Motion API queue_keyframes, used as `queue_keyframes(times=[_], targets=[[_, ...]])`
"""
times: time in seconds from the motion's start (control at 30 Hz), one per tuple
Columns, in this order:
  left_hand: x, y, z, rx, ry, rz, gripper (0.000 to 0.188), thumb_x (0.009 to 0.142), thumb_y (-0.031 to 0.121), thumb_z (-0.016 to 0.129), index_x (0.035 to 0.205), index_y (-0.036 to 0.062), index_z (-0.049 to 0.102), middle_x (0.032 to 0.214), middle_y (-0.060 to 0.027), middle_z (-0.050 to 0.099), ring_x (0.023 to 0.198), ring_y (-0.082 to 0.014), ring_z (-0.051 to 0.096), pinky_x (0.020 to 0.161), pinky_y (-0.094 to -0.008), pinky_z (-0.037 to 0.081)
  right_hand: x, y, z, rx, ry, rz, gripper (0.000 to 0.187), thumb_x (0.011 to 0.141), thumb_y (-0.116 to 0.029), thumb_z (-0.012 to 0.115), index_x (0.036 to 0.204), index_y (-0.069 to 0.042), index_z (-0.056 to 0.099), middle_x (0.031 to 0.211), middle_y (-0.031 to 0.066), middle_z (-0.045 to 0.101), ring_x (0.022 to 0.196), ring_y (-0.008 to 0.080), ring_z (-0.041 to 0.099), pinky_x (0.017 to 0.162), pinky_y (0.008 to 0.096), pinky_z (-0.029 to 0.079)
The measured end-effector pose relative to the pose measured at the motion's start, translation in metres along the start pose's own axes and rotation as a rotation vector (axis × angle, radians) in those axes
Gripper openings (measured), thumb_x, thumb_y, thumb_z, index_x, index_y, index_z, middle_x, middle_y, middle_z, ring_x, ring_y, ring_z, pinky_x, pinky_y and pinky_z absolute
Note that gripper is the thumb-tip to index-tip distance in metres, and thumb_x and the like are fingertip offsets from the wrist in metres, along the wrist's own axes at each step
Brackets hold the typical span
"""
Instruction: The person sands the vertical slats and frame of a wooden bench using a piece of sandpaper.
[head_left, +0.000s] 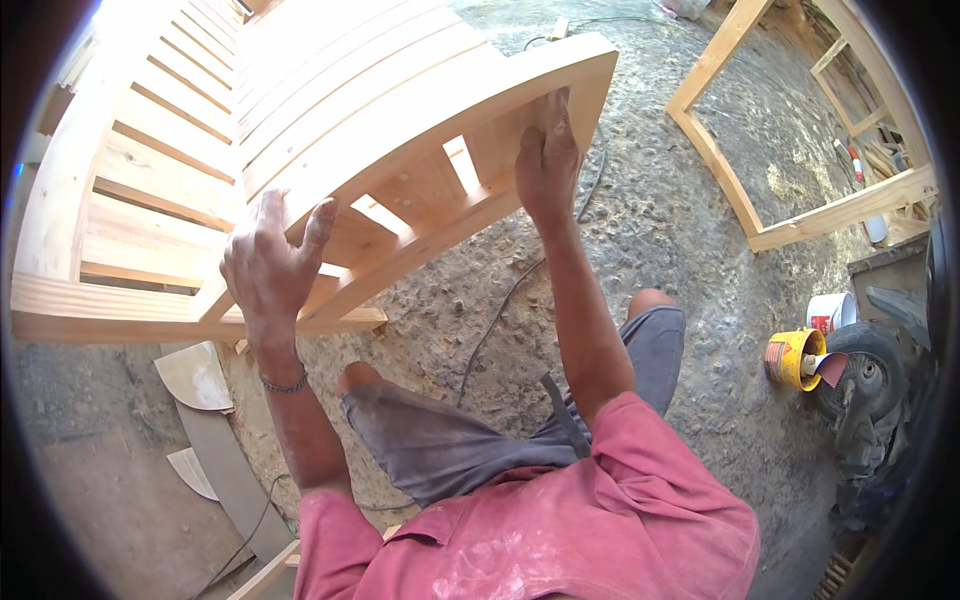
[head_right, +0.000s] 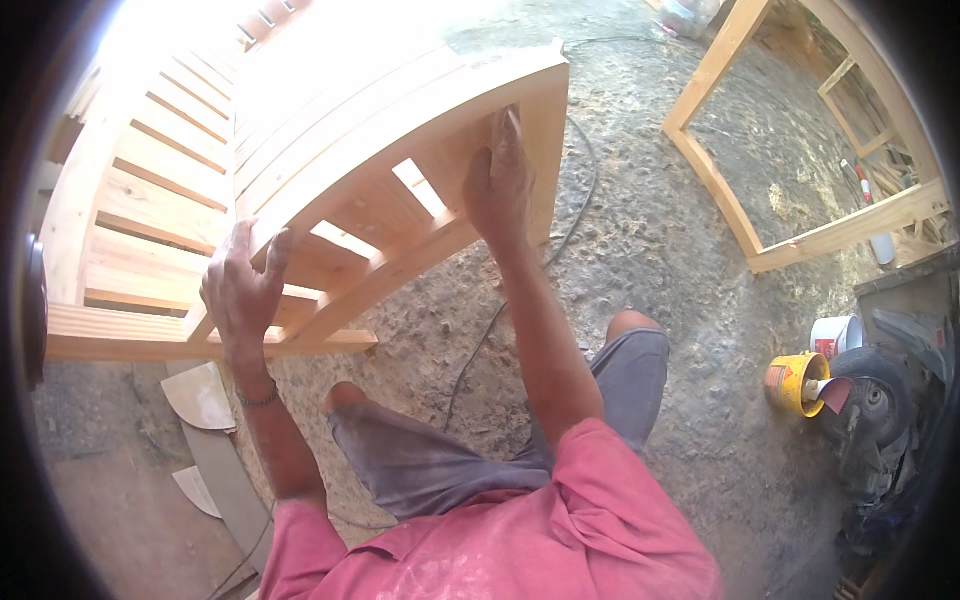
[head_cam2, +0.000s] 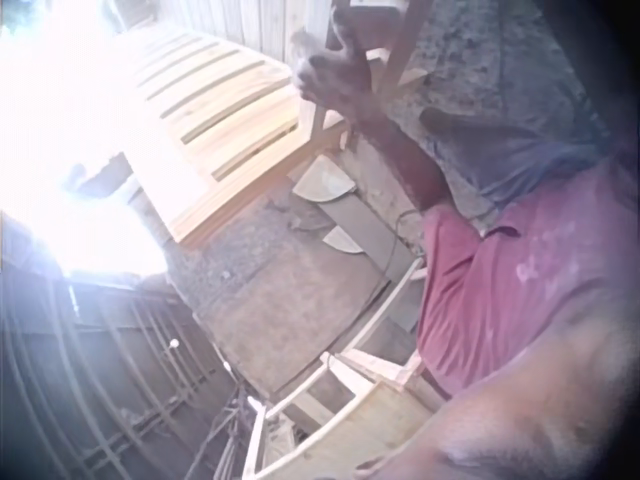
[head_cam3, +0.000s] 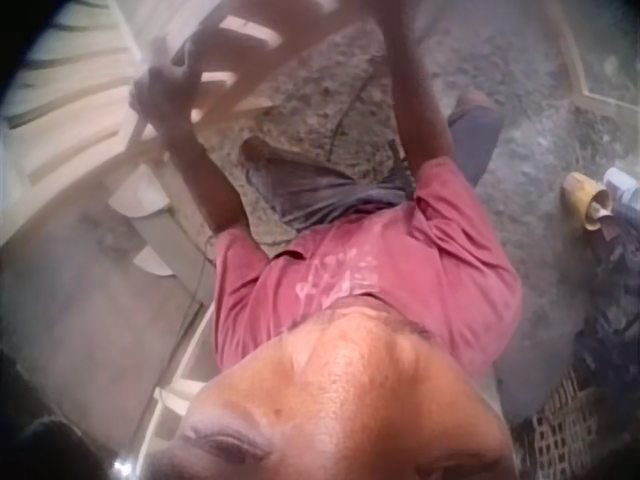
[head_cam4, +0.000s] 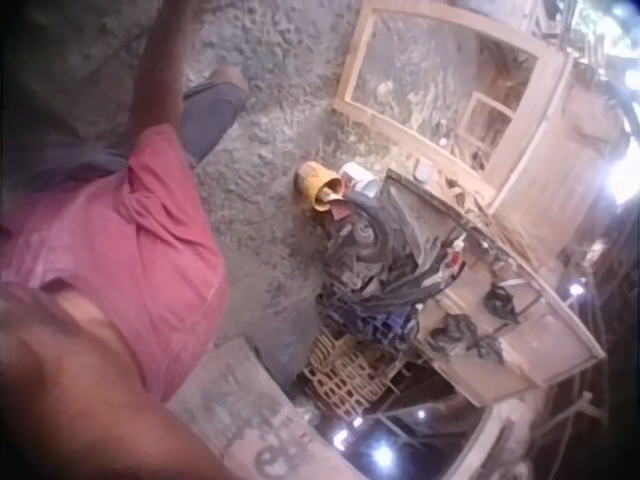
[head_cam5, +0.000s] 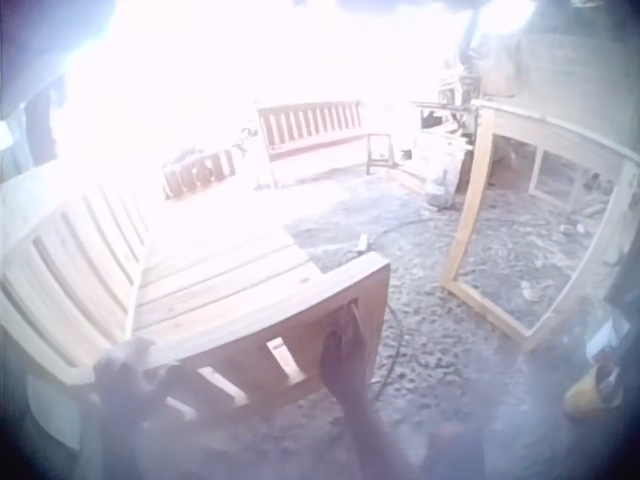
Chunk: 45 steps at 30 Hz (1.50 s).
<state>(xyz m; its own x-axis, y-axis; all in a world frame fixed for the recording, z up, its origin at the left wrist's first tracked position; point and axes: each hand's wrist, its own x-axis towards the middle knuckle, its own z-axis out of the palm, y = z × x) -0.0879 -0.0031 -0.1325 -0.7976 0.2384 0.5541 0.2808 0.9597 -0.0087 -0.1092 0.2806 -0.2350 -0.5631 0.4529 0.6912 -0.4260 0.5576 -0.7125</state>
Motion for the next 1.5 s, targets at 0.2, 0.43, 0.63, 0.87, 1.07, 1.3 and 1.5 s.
queue_keyframes(times=[0.2, 0.43, 0.63, 0.87, 1.07, 1.3, 1.5], targets=[[0.001, 0.001, 0.007, 0.114, 0.014, -0.039, 0.079, 0.081, 0.073, 0.061, 0.113, 0.0021, 0.072, 0.059, -0.0188, 0.064, 0.06, -0.0378, 0.067, 0.057, -0.0468, 0.053, -0.017, 0.054, -0.001, -0.071, -0.101, -0.107, 0.052, 0.094, 0.001, 0.041, 0.146, 0.005, 0.042, 0.147, 0.0277, 0.046, 0.142, 0.0396, 0.04, 0.117, 0.0475, 0.032], [0.004, 0.011, 0.006, 0.123, -0.011, -0.101, 0.081, 0.08, 0.073, 0.061, 0.112, -0.0002, 0.073, 0.06, -0.0204, 0.065, 0.062, -0.0371, 0.069, 0.058, -0.0445, 0.054, -0.013, 0.028, -0.023, -0.014, -0.178, 0.085, 0.044, 0.097, -0.006, 0.041, 0.14, 0.004, 0.05, 0.141, 0.0275, 0.053, 0.136, 0.0366, 0.049, 0.114, 0.0417, 0.037], [0.007, 0.013, 0.002, 0.124, -0.062, -0.072, 0.077, 0.083, 0.071, 0.058, 0.112, 0.0017, 0.072, 0.08, -0.0217, 0.07, 0.071, -0.0385, 0.07, 0.062, -0.047, 0.054, -0.006, 0.037, -0.024, -0.044, -0.081, -0.127, 0.045, 0.098, -0.009, 0.045, 0.141, 0.005, 0.048, 0.135, 0.0307, 0.056, 0.131, 0.0371, 0.054, 0.108, 0.0427, 0.042], [0.005, 0.011, 0.0, 0.063, 0.09, -0.009, 0.048, 0.082, 0.053, 0.066, 0.084, 0.0051, 0.064, 0.078, -0.0205, 0.067, 0.071, -0.0426, 0.064, 0.062, -0.0514, 0.05, -0.004, 0.044, -0.02, -0.071, -0.118, -0.134, 0.047, 0.093, -0.003, 0.043, 0.139, 0.005, 0.048, 0.134, 0.029, 0.057, 0.128, 0.0409, 0.054, 0.107, 0.0457, 0.043], [-0.001, 0.003, 0.004, 0.0, 0.107, 0.011, 0.051, 0.082, 0.055, 0.064, 0.091, 0.0049, 0.065, 0.086, -0.0187, 0.068, 0.077, -0.0399, 0.066, 0.068, -0.0501, 0.051, 0.014, 0.007, -0.026, 0.052, -0.309, 0.121, 0.057, 0.088, 0.001, 0.043, 0.145, 0.005, 0.042, 0.143, 0.0286, 0.05, 0.135, 0.0434, 0.046, 0.113, 0.0464, 0.038], [-0.002, -0.002, 0.004, 0.036, 0.113, 0.01, 0.056, 0.081, 0.062, 0.064, 0.086, 0.0052, 0.064, 0.081, -0.0153, 0.066, 0.076, -0.0376, 0.065, 0.068, -0.0489, 0.05, 0.014, 0.033, -0.024, -0.02, -0.428, 0.195, 0.056, 0.089, 0.001, 0.045, 0.145, 0.005, 0.041, 0.141, 0.0317, 0.049, 0.133, 0.0442, 0.047, 0.112, 0.0468, 0.039], [0.002, 0.002, 0.009, 0.046, 0.134, 0.004, 0.058, 0.08, 0.066, 0.063, 0.083, 0.0074, 0.064, 0.077, -0.0136, 0.064, 0.073, -0.0365, 0.065, 0.067, -0.0485, 0.05, 0.013, 0.046, -0.023, -0.199, -0.392, 0.069, 0.045, 0.094, -0.004, 0.045, 0.138, 0.007, 0.047, 0.125, 0.0322, 0.06, 0.121, 0.0447, 0.058, 0.105, 0.0443, 0.044]])
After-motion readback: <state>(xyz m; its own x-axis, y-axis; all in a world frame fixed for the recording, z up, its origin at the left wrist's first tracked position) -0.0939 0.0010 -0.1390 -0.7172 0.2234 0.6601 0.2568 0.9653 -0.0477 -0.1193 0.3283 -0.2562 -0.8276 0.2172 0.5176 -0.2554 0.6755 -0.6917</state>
